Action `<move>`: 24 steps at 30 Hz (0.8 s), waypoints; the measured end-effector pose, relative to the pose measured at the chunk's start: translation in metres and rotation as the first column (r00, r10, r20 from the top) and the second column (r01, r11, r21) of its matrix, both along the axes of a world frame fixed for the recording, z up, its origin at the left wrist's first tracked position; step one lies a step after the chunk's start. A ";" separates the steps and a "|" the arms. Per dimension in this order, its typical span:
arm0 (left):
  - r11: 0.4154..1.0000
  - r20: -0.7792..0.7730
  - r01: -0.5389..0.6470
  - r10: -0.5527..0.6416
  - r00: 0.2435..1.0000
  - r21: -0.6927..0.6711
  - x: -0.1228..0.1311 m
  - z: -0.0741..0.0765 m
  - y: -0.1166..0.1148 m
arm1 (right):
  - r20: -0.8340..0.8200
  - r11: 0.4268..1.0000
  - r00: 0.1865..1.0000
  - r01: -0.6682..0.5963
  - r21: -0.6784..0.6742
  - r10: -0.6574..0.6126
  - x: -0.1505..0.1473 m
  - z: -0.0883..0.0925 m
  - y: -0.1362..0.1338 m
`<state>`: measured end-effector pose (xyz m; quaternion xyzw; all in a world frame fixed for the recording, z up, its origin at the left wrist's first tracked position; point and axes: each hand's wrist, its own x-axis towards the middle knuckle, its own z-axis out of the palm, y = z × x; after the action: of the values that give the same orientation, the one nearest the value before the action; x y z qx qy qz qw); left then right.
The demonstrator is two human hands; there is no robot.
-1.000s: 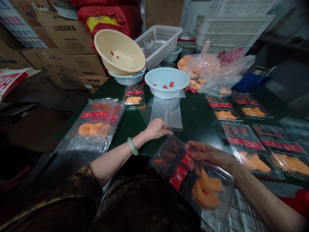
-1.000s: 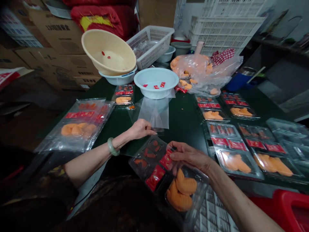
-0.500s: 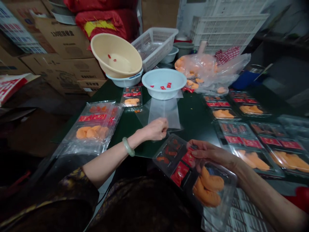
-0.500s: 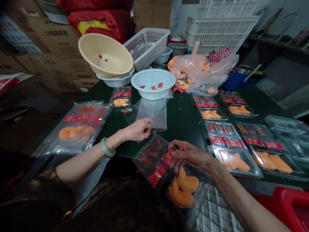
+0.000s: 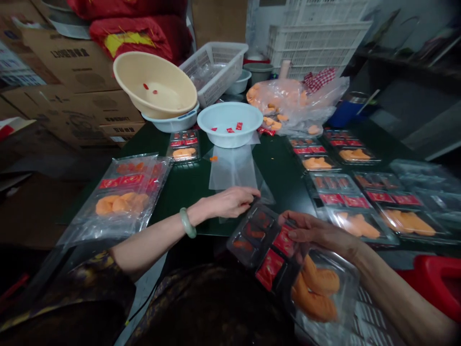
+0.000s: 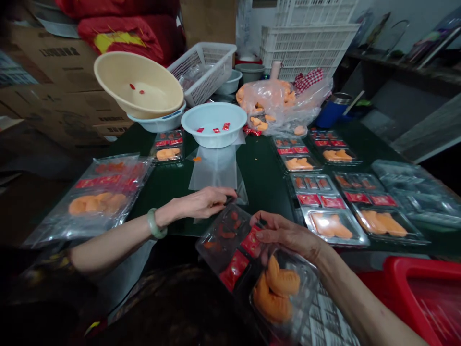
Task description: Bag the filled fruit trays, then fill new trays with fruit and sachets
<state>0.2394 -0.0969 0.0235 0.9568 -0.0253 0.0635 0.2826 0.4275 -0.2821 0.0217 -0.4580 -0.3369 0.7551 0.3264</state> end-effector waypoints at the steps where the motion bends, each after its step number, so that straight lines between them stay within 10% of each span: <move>1: 1.000 -0.003 -0.017 0.017 1.000 -0.010 -0.002 0.003 -0.002 | 0.004 1.000 1.000 0.011 -0.004 -0.011 0.001 -0.001 -0.002; 12: 0.982 0.005 0.152 -0.154 0.988 0.110 0.013 0.015 -0.034 | 0.095 0.980 0.976 0.196 0.031 -0.198 -0.010 0.002 -0.015; 15: 0.964 0.089 -0.082 0.061 0.994 0.255 0.000 0.012 -0.040 | 0.068 0.971 0.969 0.238 0.021 -0.239 -0.012 -0.003 -0.018; 19: 0.747 0.112 -0.554 0.556 0.823 0.367 -0.019 -0.005 -0.040 | 0.030 0.939 0.939 0.342 0.047 -0.343 -0.019 -0.013 -0.021; 24: 0.648 -0.081 -0.743 0.742 0.666 -0.169 -0.027 -0.028 -0.032 | 0.040 0.861 0.865 0.492 0.126 -0.500 -0.031 -0.020 -0.023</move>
<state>0.2124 -0.1288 -0.0049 0.8524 0.3748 0.1736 0.3207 0.3965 -0.3048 0.0020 -0.5369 -0.2605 0.6089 0.5226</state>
